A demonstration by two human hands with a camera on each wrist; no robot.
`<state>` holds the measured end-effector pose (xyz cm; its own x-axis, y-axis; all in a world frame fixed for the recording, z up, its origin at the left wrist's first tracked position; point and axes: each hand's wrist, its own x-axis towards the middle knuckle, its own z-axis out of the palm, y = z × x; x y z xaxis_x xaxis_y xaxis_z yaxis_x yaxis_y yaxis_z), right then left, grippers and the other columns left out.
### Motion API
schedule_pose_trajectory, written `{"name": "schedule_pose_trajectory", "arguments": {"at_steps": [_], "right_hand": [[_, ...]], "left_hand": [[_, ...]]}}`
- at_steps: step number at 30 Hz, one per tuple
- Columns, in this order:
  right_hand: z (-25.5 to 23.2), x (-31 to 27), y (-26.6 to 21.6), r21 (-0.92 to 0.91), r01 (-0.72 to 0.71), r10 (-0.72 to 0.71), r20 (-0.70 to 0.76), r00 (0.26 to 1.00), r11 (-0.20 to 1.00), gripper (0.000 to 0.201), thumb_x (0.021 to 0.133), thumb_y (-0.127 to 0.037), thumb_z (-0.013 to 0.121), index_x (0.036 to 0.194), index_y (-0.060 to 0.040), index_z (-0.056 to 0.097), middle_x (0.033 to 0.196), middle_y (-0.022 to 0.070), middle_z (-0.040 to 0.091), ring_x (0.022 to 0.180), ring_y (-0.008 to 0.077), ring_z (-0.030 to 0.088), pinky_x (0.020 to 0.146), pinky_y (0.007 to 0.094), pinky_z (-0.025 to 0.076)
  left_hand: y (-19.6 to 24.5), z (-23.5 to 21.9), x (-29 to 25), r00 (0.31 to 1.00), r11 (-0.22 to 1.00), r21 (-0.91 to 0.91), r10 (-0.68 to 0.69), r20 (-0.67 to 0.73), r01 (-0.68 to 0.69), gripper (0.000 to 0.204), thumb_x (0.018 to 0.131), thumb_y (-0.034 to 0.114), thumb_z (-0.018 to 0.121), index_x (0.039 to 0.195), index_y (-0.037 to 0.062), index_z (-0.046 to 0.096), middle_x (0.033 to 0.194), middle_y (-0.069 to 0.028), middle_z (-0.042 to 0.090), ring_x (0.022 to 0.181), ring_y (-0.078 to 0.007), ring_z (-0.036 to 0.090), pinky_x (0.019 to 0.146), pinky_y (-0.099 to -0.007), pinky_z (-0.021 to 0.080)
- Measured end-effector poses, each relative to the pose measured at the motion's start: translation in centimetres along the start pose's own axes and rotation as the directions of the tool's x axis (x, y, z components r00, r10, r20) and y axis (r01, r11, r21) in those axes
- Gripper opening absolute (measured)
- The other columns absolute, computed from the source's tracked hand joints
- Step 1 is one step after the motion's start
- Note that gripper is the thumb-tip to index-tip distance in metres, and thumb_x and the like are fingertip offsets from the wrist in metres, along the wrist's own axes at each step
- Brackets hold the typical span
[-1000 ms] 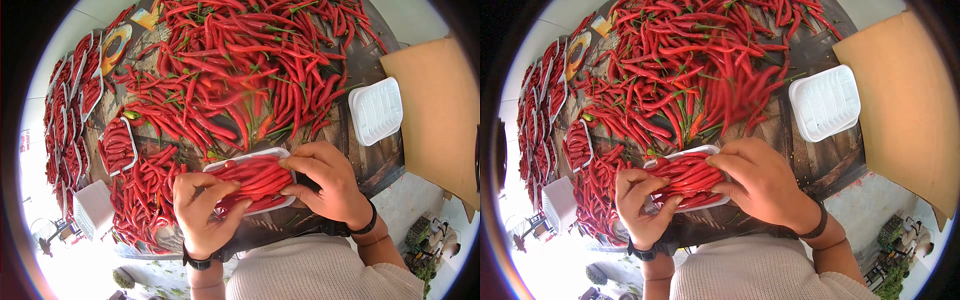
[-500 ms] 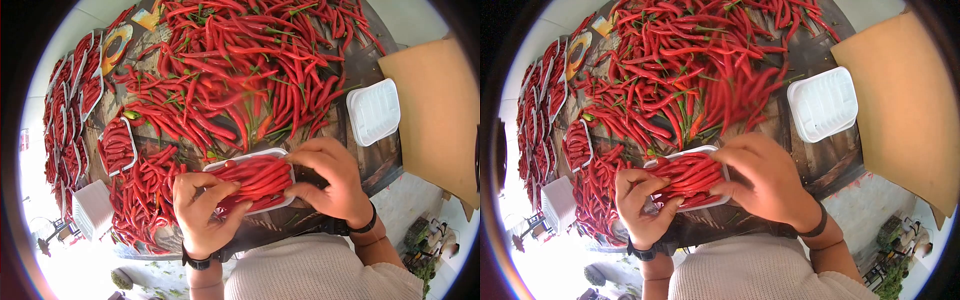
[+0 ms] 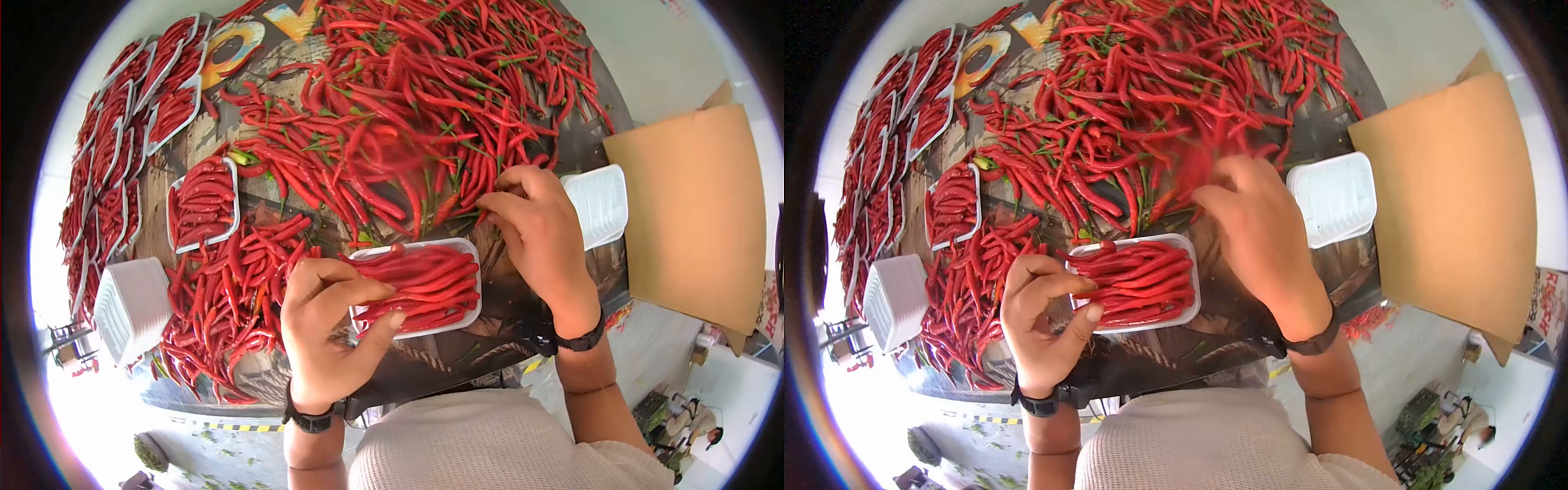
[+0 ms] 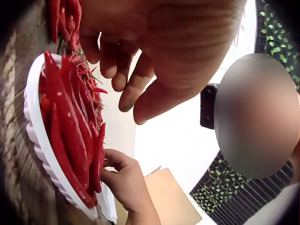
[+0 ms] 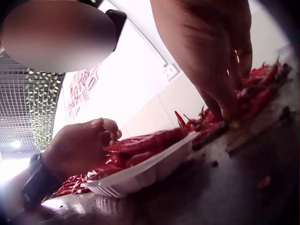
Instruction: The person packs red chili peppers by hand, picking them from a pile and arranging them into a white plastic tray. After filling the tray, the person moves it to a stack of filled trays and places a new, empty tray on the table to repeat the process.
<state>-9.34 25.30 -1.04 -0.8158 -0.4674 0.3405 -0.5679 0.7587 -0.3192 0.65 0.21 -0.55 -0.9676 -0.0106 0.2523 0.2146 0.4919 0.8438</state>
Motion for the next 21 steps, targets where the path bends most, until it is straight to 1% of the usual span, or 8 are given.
{"name": "schedule_pose_trajectory", "arguments": {"at_steps": [2,3,4,5,7,9,15,21], "right_hand": [[-0.5,0.3,-0.2,0.01,0.013,-0.013,-0.001,1.0,1.0,0.024,0.073,0.004,0.07,0.095,-0.0045,0.072,0.102,0.0096,0.063,0.093,0.0327,0.061,0.082,0.0431,0.05],[-0.9,0.4,-0.4,0.054,0.053,-0.05,-0.052,0.997,0.997,0.024,0.074,0.005,0.071,0.096,-0.004,0.072,0.101,0.01,0.065,0.093,0.0328,0.062,0.082,0.0427,0.05],[-1.3,0.5,-0.7,0.096,0.094,-0.084,-0.102,0.991,0.991,0.024,0.074,0.006,0.072,0.097,-0.0035,0.071,0.099,0.0103,0.066,0.092,0.0329,0.063,0.081,0.0422,0.051],[-1.7,0.3,-1.1,0.088,0.114,-0.106,-0.091,0.99,0.989,0.024,0.074,0.006,0.072,0.097,-0.0035,0.071,0.099,0.0103,0.066,0.092,0.0329,0.063,0.081,0.0422,0.051],[-2.4,-0.5,-2.1,0.284,0.086,-0.015,-0.242,0.97,0.955,0.026,0.075,0.007,0.075,0.099,-0.0015,0.07,0.096,0.0118,0.069,0.09,0.0332,0.066,0.079,0.0416,0.053],[-3.1,-1.7,-2.9,0.321,0.11,-0.036,-0.228,0.973,0.941,0.029,0.075,0.008,0.075,0.103,-0.0005,0.07,0.094,0.0129,0.07,0.087,0.0327,0.067,0.078,0.0415,0.053],[-3.7,-3.4,-5.1,0.41,0.087,-0.095,-0.001,0.995,0.908,0.03,0.077,0.004,0.076,0.106,-0.0041,0.074,0.091,0.0092,0.07,0.081,0.0287,0.066,0.071,0.0391,0.051],[-2.5,-3.1,-5.3,0.396,0.166,-0.178,-0.007,0.984,0.903,0.032,0.076,0.003,0.075,0.107,-0.0058,0.074,0.092,0.0077,0.069,0.08,0.0285,0.066,0.07,0.0388,0.051]], "left_hand": [[-0.1,-0.1,-0.1,1.0,0.999,-0.035,-0.007,-0.021,0.006,0.03,0.074,0.022,0.088,0.092,0.0024,0.075,0.095,-0.0082,0.06,0.086,-0.0207,0.058,0.077,-0.0315,0.046],[-0.1,-0.1,-0.1,0.999,0.999,-0.042,-0.007,-0.042,0.005,0.03,0.074,0.022,0.088,0.092,0.0024,0.075,0.095,-0.0082,0.06,0.086,-0.0207,0.058,0.077,-0.0315,0.046],[-0.1,-0.1,0.0,0.998,0.997,-0.07,0.004,-0.059,-0.008,0.026,0.071,0.015,0.088,0.091,0.0046,0.076,0.094,-0.0079,0.061,0.085,-0.0219,0.059,0.074,-0.0325,0.047],[-0.1,0.0,0.0,0.997,0.995,-0.099,0.011,-0.077,-0.019,0.025,0.067,0.008,0.087,0.09,0.0069,0.077,0.093,-0.0076,0.061,0.085,-0.0232,0.059,0.072,-0.0335,0.047],[-0.1,-0.1,0.0,0.995,0.994,-0.105,-0.009,-0.104,-0.002,0.023,0.068,0.008,0.087,0.089,0.0074,0.077,0.092,-0.0069,0.061,0.083,-0.0225,0.06,0.072,-0.0334,0.048],[0.0,-0.2,0.0,0.999,0.992,-0.126,0.019,-0.043,-0.024,0.022,0.074,0.01,0.086,0.091,0.0028,0.075,0.092,-0.0079,0.06,0.085,-0.0203,0.059,0.076,-0.0312,0.047],[-0.2,0.3,0.0,0.997,0.988,-0.15,0.018,-0.071,-0.028,0.016,0.074,0.004,0.081,0.089,0.0031,0.075,0.092,-0.0084,0.062,0.084,-0.0206,0.061,0.075,-0.0317,0.048],[-0.1,0.4,0.2,0.997,0.993,-0.114,0.018,-0.078,-0.027,0.017,0.072,0.004,0.082,0.088,0.0057,0.076,0.091,-0.0087,0.063,0.085,-0.0245,0.063,0.076,-0.0353,0.05]]}}
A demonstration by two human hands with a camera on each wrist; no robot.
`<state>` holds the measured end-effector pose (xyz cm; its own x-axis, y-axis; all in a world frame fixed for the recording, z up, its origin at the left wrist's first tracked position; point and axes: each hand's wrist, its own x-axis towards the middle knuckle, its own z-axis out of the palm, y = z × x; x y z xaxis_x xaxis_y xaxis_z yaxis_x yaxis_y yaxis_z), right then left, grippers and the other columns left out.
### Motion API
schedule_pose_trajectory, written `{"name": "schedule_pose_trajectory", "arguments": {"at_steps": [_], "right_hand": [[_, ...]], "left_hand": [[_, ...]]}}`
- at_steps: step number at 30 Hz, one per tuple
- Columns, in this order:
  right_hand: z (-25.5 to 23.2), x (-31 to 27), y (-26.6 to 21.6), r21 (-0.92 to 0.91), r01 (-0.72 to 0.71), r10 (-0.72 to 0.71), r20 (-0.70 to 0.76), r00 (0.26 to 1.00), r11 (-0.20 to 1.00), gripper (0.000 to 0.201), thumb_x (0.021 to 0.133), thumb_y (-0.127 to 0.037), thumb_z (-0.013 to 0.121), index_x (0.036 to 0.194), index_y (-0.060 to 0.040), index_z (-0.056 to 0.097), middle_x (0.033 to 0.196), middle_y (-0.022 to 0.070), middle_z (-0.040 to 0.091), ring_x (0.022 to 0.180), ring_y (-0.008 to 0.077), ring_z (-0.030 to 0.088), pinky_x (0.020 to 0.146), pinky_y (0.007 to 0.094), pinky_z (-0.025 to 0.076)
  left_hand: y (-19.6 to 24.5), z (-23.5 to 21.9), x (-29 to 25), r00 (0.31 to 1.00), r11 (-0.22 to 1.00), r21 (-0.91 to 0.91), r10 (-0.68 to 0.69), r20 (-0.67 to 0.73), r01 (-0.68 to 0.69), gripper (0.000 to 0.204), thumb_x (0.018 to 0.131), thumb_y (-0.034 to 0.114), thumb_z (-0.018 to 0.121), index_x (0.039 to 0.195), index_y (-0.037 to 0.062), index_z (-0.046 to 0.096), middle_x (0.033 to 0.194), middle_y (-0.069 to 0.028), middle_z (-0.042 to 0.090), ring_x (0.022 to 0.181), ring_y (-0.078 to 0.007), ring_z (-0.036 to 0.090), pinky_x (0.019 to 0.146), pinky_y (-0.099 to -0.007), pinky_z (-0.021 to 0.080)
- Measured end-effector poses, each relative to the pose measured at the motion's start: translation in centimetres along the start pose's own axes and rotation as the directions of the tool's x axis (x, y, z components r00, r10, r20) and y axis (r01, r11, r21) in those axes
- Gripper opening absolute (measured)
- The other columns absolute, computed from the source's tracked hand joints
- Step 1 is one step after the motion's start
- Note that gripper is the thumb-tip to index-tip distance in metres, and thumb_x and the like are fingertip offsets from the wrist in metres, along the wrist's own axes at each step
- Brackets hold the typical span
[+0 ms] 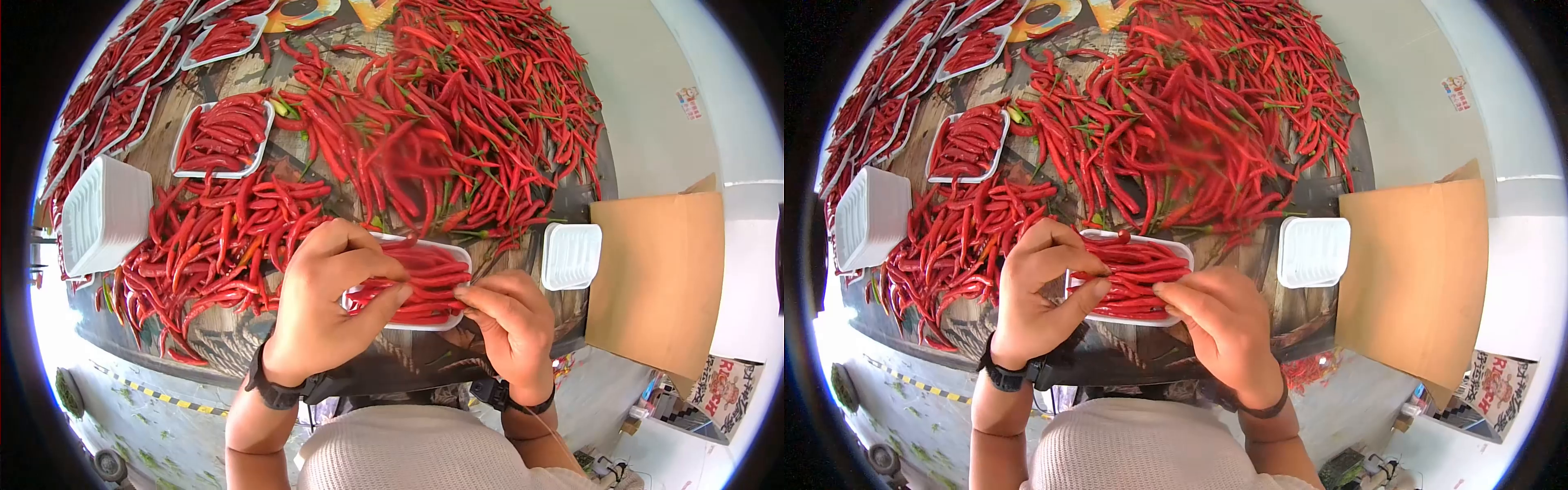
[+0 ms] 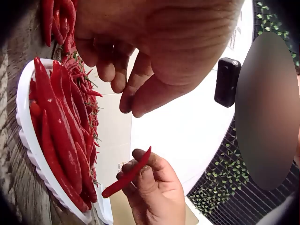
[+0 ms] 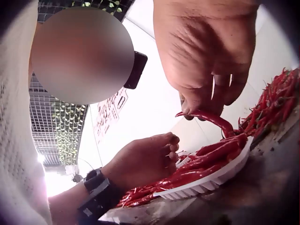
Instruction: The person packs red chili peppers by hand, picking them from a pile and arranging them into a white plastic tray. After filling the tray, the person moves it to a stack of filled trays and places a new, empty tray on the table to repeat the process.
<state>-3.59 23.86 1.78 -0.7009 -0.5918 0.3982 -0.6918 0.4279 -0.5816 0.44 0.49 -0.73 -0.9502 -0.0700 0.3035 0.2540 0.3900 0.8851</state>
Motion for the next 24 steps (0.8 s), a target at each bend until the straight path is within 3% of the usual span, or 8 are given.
{"name": "schedule_pose_trajectory", "arguments": {"at_steps": [10,12,24], "right_hand": [[1.5,1.1,1.1,-0.01,-0.004,0.005,0.07,0.998,1.0,0.033,0.074,0.003,0.078,0.105,-0.0061,0.075,0.092,0.0082,0.07,0.084,0.03,0.066,0.072,0.0394,0.051],[1.3,0.9,1.1,0.011,-0.087,0.087,0.012,0.996,0.996,0.034,0.071,0.003,0.08,0.103,-0.0053,0.074,0.091,0.0093,0.069,0.084,0.0305,0.065,0.072,0.0398,0.051],[0.4,-1.0,3.0,-0.063,-0.243,0.245,0.03,0.969,0.968,0.023,0.068,0.003,0.082,0.089,-0.0041,0.074,0.087,0.0088,0.07,0.082,0.0292,0.065,0.071,0.0388,0.051]], "left_hand": [[-0.2,0.0,0.0,1.0,1.0,0.015,-0.003,0.015,0.002,0.021,0.068,0.004,0.084,0.087,0.0067,0.077,0.091,-0.0076,0.062,0.084,-0.0249,0.062,0.074,-0.035,0.05],[-0.2,-0.1,0.0,1.0,1.0,0.009,-0.009,0.024,0.009,0.021,0.068,0.004,0.085,0.087,0.007,0.077,0.091,-0.0073,0.062,0.084,-0.0248,0.062,0.074,-0.0353,0.05],[-0.7,0.4,0.3,0.994,0.997,0.071,0.006,0.108,-0.014,0.026,0.062,0.007,0.089,0.085,0.0097,0.077,0.09,-0.0047,0.063,0.081,-0.0236,0.061,0.073,-0.0356,0.047]]}}
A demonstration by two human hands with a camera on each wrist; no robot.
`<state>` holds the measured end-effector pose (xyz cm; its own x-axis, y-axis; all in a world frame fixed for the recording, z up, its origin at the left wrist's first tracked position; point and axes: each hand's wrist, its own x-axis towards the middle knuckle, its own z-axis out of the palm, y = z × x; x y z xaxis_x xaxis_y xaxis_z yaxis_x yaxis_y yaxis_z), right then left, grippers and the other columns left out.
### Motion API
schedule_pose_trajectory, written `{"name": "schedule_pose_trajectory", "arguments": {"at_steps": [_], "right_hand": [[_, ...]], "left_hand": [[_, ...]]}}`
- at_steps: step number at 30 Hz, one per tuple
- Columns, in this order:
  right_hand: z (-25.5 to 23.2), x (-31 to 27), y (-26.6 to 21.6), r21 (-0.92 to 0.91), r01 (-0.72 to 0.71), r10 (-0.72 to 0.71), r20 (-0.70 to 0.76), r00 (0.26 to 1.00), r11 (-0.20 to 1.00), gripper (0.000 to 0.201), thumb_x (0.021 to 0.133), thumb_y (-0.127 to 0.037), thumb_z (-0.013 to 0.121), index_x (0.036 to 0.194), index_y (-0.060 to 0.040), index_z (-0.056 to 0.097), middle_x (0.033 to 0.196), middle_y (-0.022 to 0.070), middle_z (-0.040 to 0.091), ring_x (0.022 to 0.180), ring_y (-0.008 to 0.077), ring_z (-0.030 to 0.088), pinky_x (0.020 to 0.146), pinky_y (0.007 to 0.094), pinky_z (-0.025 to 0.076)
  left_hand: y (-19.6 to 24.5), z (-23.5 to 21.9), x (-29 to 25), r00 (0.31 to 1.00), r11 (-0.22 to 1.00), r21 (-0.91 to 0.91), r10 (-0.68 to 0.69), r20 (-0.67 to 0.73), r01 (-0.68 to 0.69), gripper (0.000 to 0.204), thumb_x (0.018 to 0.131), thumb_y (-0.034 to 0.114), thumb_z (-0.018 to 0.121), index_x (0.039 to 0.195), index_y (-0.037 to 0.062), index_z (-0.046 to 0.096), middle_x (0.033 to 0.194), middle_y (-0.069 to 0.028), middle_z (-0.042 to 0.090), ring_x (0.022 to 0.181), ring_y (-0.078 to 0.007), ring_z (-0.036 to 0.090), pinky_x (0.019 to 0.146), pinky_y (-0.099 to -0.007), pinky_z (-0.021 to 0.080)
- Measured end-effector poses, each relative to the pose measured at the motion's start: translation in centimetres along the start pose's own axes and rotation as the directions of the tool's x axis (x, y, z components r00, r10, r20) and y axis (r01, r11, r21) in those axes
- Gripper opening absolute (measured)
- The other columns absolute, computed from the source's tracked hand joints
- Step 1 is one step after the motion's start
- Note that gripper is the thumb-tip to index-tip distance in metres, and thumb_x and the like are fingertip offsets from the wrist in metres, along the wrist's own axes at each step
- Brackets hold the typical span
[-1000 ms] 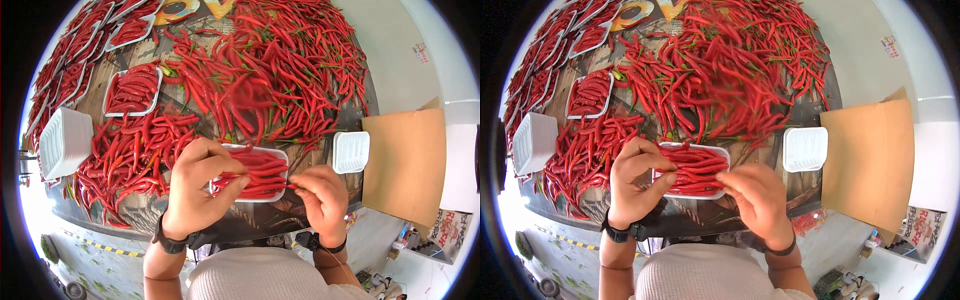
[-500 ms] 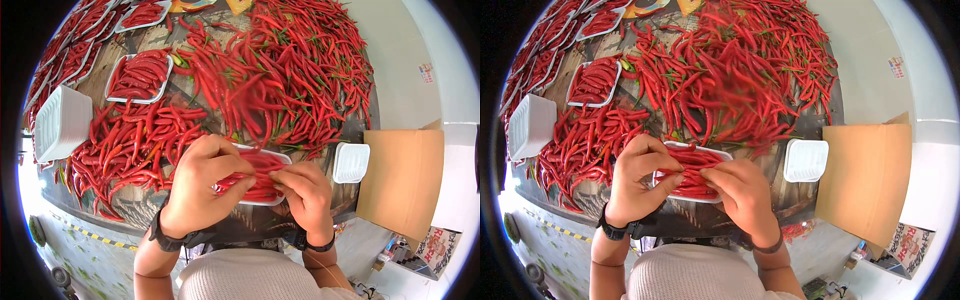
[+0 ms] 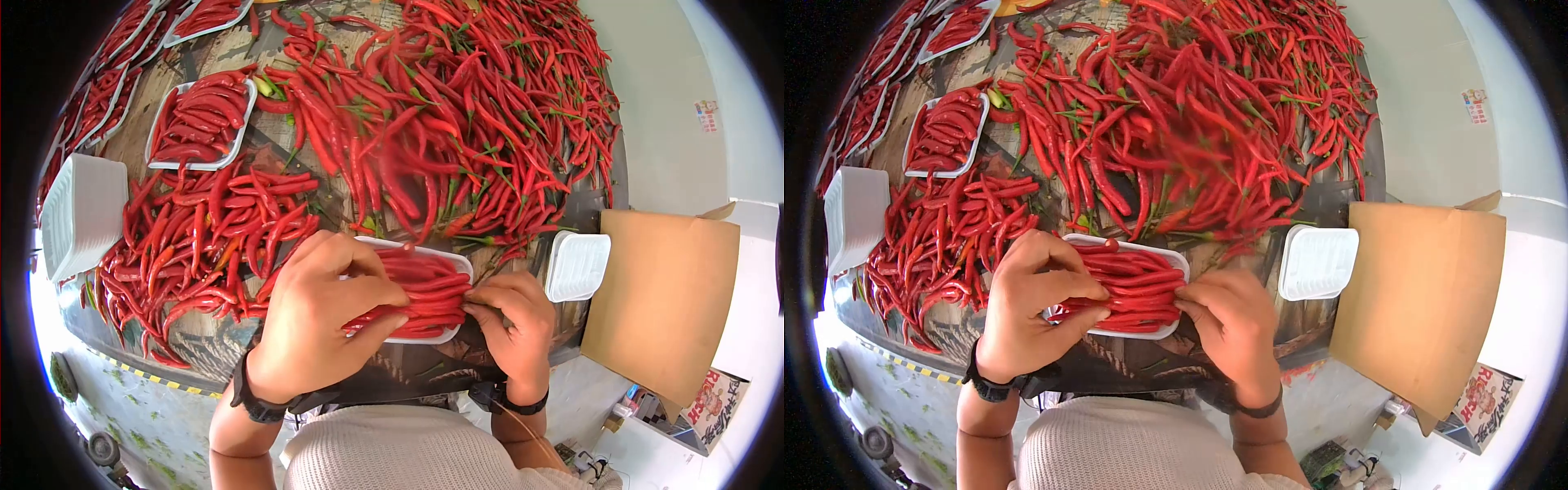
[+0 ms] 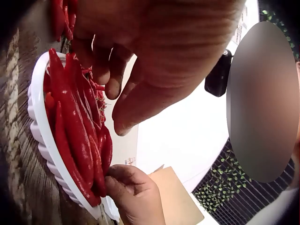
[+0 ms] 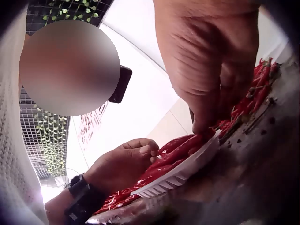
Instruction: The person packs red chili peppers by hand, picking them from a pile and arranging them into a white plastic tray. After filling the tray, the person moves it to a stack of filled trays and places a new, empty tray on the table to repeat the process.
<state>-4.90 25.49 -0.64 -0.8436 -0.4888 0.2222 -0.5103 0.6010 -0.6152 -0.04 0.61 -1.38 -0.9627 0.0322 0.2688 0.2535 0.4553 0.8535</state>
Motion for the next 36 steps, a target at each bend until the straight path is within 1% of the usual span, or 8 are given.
{"name": "schedule_pose_trajectory", "arguments": {"at_steps": [16,19,22,24,26,30,34,36], "right_hand": [[-1.9,1.2,-0.3,0.058,0.009,-0.012,0.059,0.998,0.998,0.019,0.073,0.0,0.081,0.089,-0.0056,0.073,0.087,0.0074,0.069,0.08,0.0292,0.065,0.069,0.0387,0.051],[-2.5,2.3,-0.3,-0.078,-0.139,0.119,-0.221,0.968,0.987,0.019,0.074,0.004,0.077,0.09,-0.0054,0.074,0.088,0.0097,0.068,0.081,0.0287,0.064,0.072,0.038,0.051],[-2.5,3.8,1.2,-0.259,-0.104,0.04,-0.243,0.969,0.96,0.02,0.077,0.006,0.074,0.093,-0.0056,0.075,0.088,0.0098,0.067,0.081,0.0295,0.064,0.073,0.038,0.051],[-1.9,4.4,2.0,-0.233,-0.078,0.029,-0.207,0.978,0.969,0.021,0.078,0.006,0.071,0.096,-0.0054,0.076,0.089,0.0093,0.065,0.084,0.0301,0.063,0.075,0.0393,0.051],[-1.2,4.7,2.5,-0.367,-0.035,-0.004,-0.104,0.995,0.93,0.022,0.078,0.005,0.071,0.096,-0.0061,0.076,0.091,0.0093,0.064,0.088,0.0304,0.062,0.078,0.0408,0.05],[-1.5,4.7,2.8,-0.439,-0.043,0.003,-0.091,0.996,0.897,0.025,0.076,0.005,0.073,0.098,-0.0066,0.077,0.095,0.01,0.064,0.09,0.0303,0.062,0.079,0.0409,0.051],[-1.4,4.2,2.5,-0.303,0.002,-0.056,-0.17,0.984,0.953,0.025,0.076,0.006,0.076,0.098,-0.0065,0.077,0.095,0.0094,0.064,0.086,0.0272,0.063,0.073,0.0375,0.051],[-1.4,3.8,1.4,-0.08,-0.019,-0.011,-0.354,0.935,0.997,0.023,0.076,0.006,0.079,0.096,-0.0056,0.077,0.093,0.0082,0.063,0.08,0.0208,0.063,0.068,0.032,0.051]], "left_hand": [[-0.1,0.1,0.3,1.0,0.999,0.039,-0.015,0.022,0.014,0.022,0.063,0.005,0.087,0.083,0.0084,0.078,0.089,-0.0047,0.062,0.082,-0.0223,0.058,0.07,-0.0338,0.046],[0.2,0.0,0.1,0.999,0.999,0.014,-0.04,-0.006,0.04,0.022,0.064,0.005,0.086,0.084,0.0074,0.078,0.09,-0.0059,0.061,0.081,-0.0213,0.058,0.068,-0.0319,0.046],[0.0,-0.2,0.0,1.0,1.0,0.016,-0.025,-0.015,0.025,0.02,0.066,0.006,0.085,0.085,0.0069,0.078,0.091,-0.0067,0.06,0.082,-0.0207,0.057,0.066,-0.0305,0.046],[-0.1,0.1,0.0,0.998,1.0,-0.002,-0.021,-0.056,0.02,0.02,0.066,0.006,0.085,0.084,0.0083,0.077,0.089,-0.0053,0.062,0.079,-0.0224,0.058,0.067,-0.0332,0.045],[0.0,0.1,0.0,0.995,1.0,-0.022,-0.018,-0.093,0.016,0.02,0.065,0.006,0.085,0.082,0.0096,0.076,0.087,-0.0038,0.063,0.076,-0.0241,0.058,0.069,-0.0359,0.045],[0.1,0.0,0.0,0.997,0.999,-0.033,-0.008,-0.075,0.006,0.018,0.067,0.007,0.085,0.083,0.0093,0.076,0.087,-0.004,0.063,0.076,-0.0238,0.059,0.069,-0.0364,0.045],[0.0,-0.1,0.0,0.998,0.999,-0.041,0.003,-0.07,-0.006,0.017,0.068,0.007,0.084,0.083,0.0089,0.076,0.087,-0.0044,0.063,0.077,-0.024,0.06,0.07,-0.0367,0.046],[0.0,-0.2,-0.1,0.998,0.999,-0.033,0.008,-0.063,-0.01,0.019,0.068,0.005,0.085,0.084,0.0082,0.077,0.088,-0.0051,0.062,0.078,-0.0222,0.059,0.068,-0.0339,0.046]]}}
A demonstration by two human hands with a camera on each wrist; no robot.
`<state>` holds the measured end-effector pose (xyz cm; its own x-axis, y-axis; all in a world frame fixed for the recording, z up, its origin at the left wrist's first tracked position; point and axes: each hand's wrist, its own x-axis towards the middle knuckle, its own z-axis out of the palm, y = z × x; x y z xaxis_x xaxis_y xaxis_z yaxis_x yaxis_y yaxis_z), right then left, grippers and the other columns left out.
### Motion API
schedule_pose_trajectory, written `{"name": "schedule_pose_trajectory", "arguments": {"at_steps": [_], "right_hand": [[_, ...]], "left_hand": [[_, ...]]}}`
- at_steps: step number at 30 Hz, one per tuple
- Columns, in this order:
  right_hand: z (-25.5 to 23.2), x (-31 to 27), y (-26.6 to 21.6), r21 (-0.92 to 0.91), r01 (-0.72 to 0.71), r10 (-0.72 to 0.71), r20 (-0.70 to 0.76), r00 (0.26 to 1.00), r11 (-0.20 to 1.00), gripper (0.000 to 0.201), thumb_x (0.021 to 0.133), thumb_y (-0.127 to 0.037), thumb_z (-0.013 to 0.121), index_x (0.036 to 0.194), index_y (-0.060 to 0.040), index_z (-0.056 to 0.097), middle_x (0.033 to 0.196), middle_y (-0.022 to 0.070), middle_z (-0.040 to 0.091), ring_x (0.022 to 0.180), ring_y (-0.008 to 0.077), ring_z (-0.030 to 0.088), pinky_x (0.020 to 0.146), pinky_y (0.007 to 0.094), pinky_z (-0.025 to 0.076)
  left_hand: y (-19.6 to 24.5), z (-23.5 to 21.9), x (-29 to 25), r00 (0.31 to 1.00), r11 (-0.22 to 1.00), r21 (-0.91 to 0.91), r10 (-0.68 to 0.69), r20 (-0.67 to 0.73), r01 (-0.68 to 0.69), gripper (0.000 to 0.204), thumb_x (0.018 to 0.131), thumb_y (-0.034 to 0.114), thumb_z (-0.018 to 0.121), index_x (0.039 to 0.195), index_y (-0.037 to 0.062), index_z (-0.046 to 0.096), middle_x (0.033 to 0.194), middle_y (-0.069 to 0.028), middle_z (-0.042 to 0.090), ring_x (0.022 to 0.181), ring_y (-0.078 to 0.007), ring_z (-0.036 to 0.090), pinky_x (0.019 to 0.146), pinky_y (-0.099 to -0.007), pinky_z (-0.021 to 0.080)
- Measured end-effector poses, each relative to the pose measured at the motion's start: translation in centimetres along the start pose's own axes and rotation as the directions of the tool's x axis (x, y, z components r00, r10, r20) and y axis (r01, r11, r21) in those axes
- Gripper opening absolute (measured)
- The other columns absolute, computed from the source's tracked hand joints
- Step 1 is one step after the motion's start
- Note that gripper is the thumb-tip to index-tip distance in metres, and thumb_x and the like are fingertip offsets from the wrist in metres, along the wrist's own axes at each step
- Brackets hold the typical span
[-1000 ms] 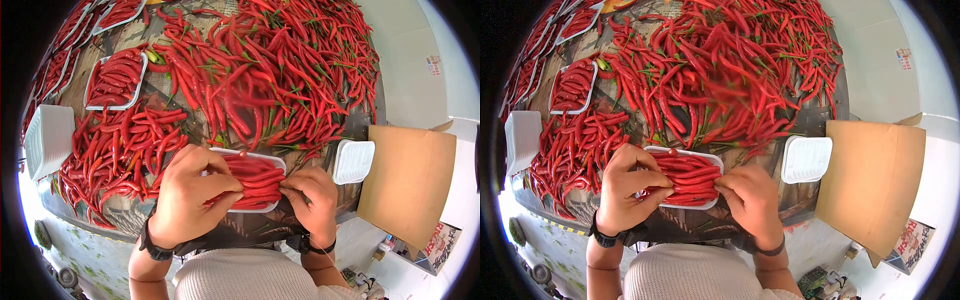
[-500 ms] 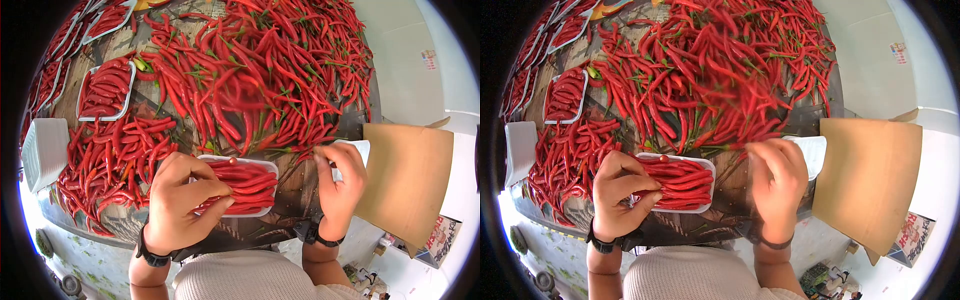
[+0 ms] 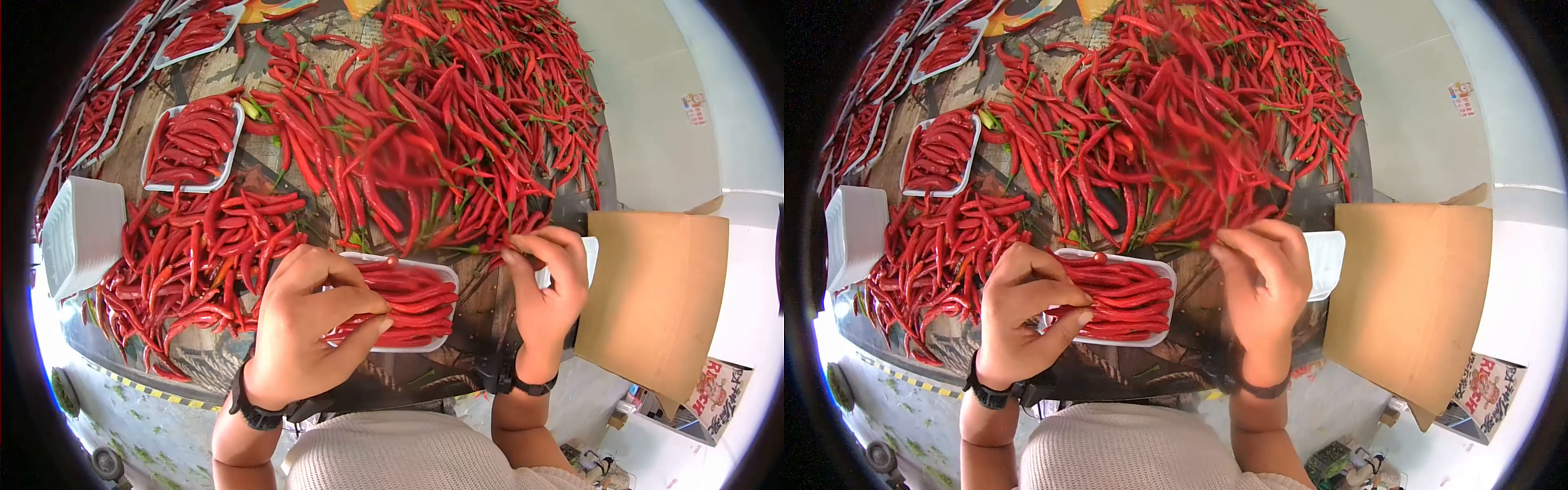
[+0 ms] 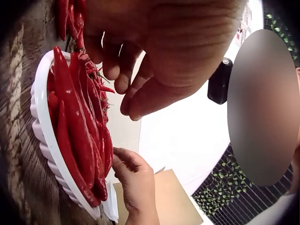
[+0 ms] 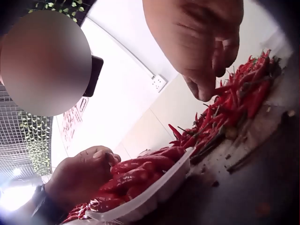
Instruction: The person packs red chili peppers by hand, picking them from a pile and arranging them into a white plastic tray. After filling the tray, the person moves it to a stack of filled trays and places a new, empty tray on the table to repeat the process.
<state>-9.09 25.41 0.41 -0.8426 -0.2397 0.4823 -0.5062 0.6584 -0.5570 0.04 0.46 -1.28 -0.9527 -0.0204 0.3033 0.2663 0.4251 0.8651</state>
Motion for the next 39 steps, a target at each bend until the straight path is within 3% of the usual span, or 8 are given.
{"name": "schedule_pose_trajectory", "arguments": {"at_steps": [12,18,21,24,28,30,33,39], "right_hand": [[-2.4,-3.5,-2.0,0.757,-0.412,0.371,0.239,0.897,0.508,0.017,0.092,-0.004,0.072,0.106,-0.0014,0.062,0.092,0.0059,0.068,0.082,0.0117,0.064,0.072,0.0254,0.05],[-4.2,-4.5,-3.7,0.694,-0.458,0.362,0.294,0.885,0.556,0.019,0.089,0.001,0.073,0.106,-0.0002,0.063,0.095,0.0048,0.065,0.085,0.0111,0.065,0.076,0.0261,0.053],[-6.8,-4.9,-4.5,0.466,-0.173,0.29,-0.192,0.938,0.868,0.019,0.09,-0.005,0.073,0.106,0.0008,0.063,0.095,0.0074,0.065,0.083,0.0124,0.063,0.075,0.0267,0.052],[-13.8,-5.0,-2.6,-0.072,0.125,-0.131,-0.807,0.576,0.99,0.022,0.092,-0.007,0.072,0.106,0.0064,0.063,0.096,0.0142,0.068,0.081,0.0186,0.063,0.074,0.0305,0.053],[-21.6,-1.9,-3.5,-0.473,-0.066,-0.468,-0.88,0.08,0.879,0.024,0.094,-0.009,0.073,0.108,0.0087,0.067,0.104,0.0177,0.072,0.094,0.0245,0.068,0.081,0.0334,0.055],[-24.4,-1.1,-2.3,-0.501,-0.301,-0.462,-0.865,0.195,0.812,0.03,0.096,-0.02,0.071,0.112,0.0059,0.071,0.111,0.0168,0.074,0.105,0.023,0.069,0.089,0.036,0.054],[-26.6,-0.3,0.4,-0.673,-0.546,-0.213,-0.706,0.675,0.499,0.031,0.1,-0.03,0.067,0.113,-0.0031,0.075,0.111,0.0105,0.075,0.097,0.0196,0.07,0.086,0.0346,0.055],[-12.8,-1.1,0.5,-0.381,-0.257,-0.001,-0.56,0.828,0.888,0.022,0.091,-0.013,0.073,0.111,-0.0039,0.073,0.11,0.0097,0.072,0.105,0.0276,0.067,0.092,0.0396,0.052]], "left_hand": [[0.5,0.0,-0.2,0.999,0.999,0.03,0.034,0.008,-0.035,0.021,0.066,0.003,0.085,0.086,0.0064,0.077,0.09,-0.0061,0.063,0.083,-0.0218,0.06,0.071,-0.0329,0.047],[0.7,-0.2,-0.2,0.999,0.998,0.035,0.053,-0.006,-0.053,0.021,0.067,0.003,0.084,0.087,0.0054,0.077,0.09,-0.0069,0.062,0.083,-0.0227,0.06,0.072,-0.0337,0.049],[0.7,-0.1,-0.2,0.999,0.997,0.055,0.047,-0.005,-0.046,0.019,0.069,0.003,0.084,0.087,0.0046,0.077,0.09,-0.0074,0.062,0.083,-0.023,0.061,0.073,-0.0336,0.05],[0.6,0.4,-0.5,0.999,1.0,-0.007,0.006,-0.051,-0.006,0.019,0.068,0.006,0.085,0.085,0.0079,0.077,0.088,-0.0064,0.064,0.081,-0.0259,0.061,0.073,-0.0376,0.048],[0.7,0.3,-0.5,0.999,0.999,0.021,0.037,-0.031,-0.036,0.02,0.067,0.005,0.085,0.086,0.0077,0.077,0.089,-0.0062,0.064,0.081,-0.0258,0.061,0.073,-0.0376,0.048],[0.8,0.4,-0.6,0.999,1.0,0.004,0.025,-0.036,-0.024,0.02,0.067,0.005,0.085,0.085,0.0078,0.077,0.088,-0.0061,0.065,0.081,-0.0257,0.061,0.073,-0.0374,0.048],[0.9,0.5,-0.7,0.999,1.0,0.003,0.016,-0.032,-0.016,0.02,0.067,0.005,0.085,0.086,0.0078,0.077,0.088,-0.0062,0.064,0.082,-0.0253,0.061,0.073,-0.0372,0.048],[0.2,0.4,-0.7,1.0,1.0,0.002,-0.02,-0.019,0.02,0.021,0.068,0.004,0.084,0.088,0.0076,0.077,0.089,-0.0066,0.064,0.083,-0.0243,0.061,0.073,-0.036,0.048]]}}
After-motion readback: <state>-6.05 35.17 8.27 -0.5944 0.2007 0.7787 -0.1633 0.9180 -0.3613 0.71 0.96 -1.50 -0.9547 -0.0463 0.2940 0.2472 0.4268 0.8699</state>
